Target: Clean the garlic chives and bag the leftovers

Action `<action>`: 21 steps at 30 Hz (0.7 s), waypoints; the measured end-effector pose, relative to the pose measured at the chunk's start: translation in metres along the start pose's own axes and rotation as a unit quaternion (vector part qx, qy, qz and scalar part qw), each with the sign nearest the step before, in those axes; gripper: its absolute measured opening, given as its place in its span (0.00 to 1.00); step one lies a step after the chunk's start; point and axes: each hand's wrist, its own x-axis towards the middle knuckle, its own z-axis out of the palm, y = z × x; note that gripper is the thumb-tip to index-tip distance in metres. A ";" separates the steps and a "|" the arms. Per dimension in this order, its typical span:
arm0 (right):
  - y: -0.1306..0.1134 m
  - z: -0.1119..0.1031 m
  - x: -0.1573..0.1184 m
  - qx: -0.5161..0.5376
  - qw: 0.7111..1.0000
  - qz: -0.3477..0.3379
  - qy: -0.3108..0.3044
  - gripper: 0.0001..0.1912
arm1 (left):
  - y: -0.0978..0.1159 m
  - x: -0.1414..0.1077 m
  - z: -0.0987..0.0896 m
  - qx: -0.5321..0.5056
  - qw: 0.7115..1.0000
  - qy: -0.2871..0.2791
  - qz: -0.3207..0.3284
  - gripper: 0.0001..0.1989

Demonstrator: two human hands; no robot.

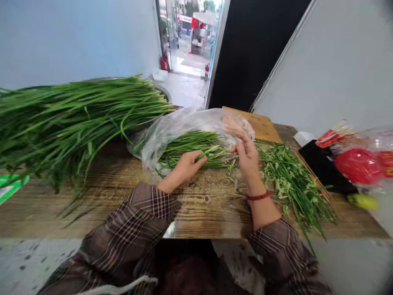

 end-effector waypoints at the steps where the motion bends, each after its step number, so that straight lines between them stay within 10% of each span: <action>1: -0.002 0.003 -0.002 -0.034 0.999 -0.025 -0.034 0.19 | 0.000 -0.001 0.001 -0.001 1.000 -0.001 0.005 0.15; 7: -0.002 0.025 -0.014 -0.065 0.984 -0.050 -0.156 0.25 | -0.002 -0.003 0.006 0.002 1.000 -0.007 0.021 0.11; 14: 0.011 0.017 -0.005 0.180 0.977 0.115 0.006 0.21 | -0.003 -0.002 0.006 0.014 1.000 0.013 0.012 0.14; 21: 0.018 -0.009 0.010 0.040 0.996 0.072 -0.019 0.21 | -0.002 -0.002 0.004 0.012 0.999 0.029 0.013 0.15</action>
